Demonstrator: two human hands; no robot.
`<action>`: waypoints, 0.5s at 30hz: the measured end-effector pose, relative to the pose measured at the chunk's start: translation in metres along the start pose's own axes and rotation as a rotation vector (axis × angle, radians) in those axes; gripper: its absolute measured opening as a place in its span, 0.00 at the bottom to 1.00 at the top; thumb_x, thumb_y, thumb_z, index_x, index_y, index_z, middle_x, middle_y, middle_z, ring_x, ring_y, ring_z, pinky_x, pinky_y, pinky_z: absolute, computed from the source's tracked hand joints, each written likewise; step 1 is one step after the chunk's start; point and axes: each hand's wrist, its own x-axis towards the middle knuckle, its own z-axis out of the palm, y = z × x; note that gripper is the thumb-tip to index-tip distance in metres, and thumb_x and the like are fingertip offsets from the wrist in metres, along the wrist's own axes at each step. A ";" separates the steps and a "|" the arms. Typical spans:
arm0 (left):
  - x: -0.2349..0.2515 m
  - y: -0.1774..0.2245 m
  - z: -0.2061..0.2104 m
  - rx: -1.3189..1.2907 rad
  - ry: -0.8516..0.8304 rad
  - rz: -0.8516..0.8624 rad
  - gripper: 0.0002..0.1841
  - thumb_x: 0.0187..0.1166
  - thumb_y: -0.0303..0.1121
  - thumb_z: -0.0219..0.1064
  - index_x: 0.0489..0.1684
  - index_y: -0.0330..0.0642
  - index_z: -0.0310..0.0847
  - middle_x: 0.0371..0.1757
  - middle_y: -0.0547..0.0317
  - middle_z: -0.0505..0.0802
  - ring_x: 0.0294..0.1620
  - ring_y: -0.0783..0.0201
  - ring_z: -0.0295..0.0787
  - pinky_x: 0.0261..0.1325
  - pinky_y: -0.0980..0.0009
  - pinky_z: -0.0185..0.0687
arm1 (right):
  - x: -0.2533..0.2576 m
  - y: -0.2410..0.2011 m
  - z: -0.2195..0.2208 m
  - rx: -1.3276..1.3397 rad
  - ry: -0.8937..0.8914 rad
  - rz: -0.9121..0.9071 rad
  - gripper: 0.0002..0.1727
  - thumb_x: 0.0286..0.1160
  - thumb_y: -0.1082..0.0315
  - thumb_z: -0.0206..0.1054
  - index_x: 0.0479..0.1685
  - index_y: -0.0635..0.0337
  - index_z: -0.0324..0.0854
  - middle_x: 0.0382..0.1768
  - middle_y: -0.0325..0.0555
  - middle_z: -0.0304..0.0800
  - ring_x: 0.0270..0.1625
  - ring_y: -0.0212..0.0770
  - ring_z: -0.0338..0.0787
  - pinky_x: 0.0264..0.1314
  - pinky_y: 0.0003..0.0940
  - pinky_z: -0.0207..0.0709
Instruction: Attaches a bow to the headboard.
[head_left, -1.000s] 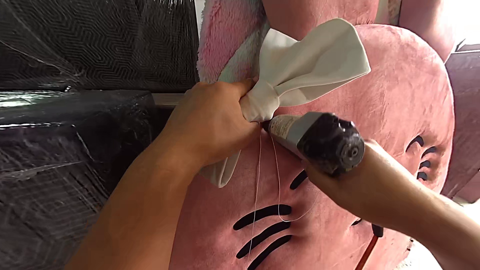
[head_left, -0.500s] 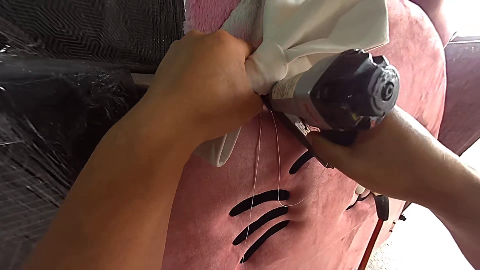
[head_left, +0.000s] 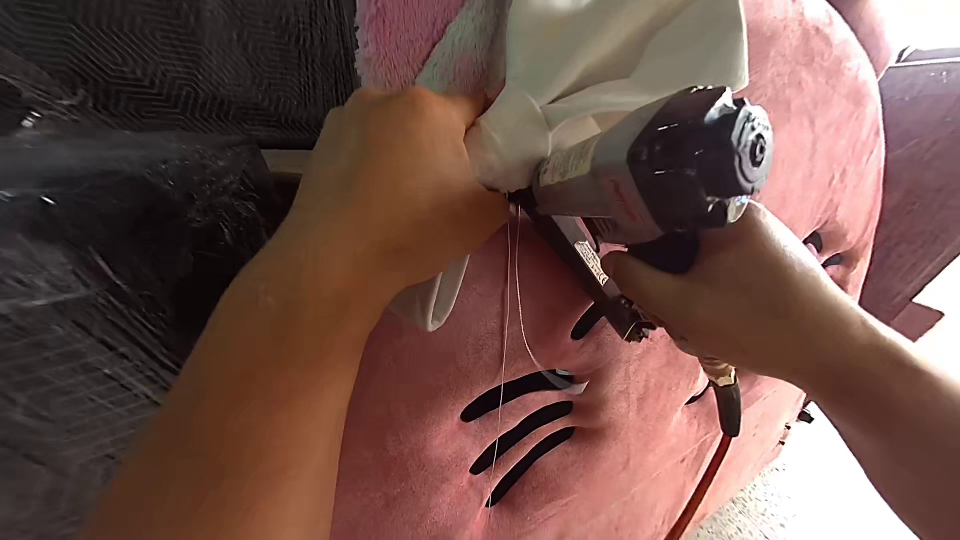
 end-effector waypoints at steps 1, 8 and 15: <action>0.000 0.003 -0.004 -0.001 -0.016 -0.015 0.27 0.66 0.56 0.68 0.66 0.61 0.87 0.36 0.52 0.92 0.40 0.46 0.89 0.35 0.38 0.75 | -0.002 0.000 -0.004 0.060 -0.006 0.033 0.02 0.70 0.58 0.69 0.32 0.38 0.83 0.16 0.22 0.83 0.15 0.21 0.82 0.11 0.24 0.76; -0.001 0.009 -0.014 0.034 -0.057 -0.048 0.33 0.67 0.53 0.69 0.78 0.61 0.81 0.34 0.52 0.93 0.36 0.48 0.90 0.34 0.41 0.78 | -0.013 0.003 -0.011 0.133 0.012 0.087 0.03 0.68 0.57 0.70 0.29 0.34 0.82 0.15 0.20 0.81 0.14 0.20 0.80 0.10 0.23 0.74; -0.003 0.010 -0.009 0.031 -0.043 -0.073 0.33 0.66 0.55 0.69 0.77 0.63 0.81 0.35 0.53 0.93 0.36 0.49 0.89 0.34 0.42 0.76 | -0.019 0.005 -0.010 0.168 0.027 0.051 0.01 0.67 0.60 0.69 0.32 0.38 0.83 0.15 0.22 0.81 0.12 0.21 0.79 0.08 0.23 0.72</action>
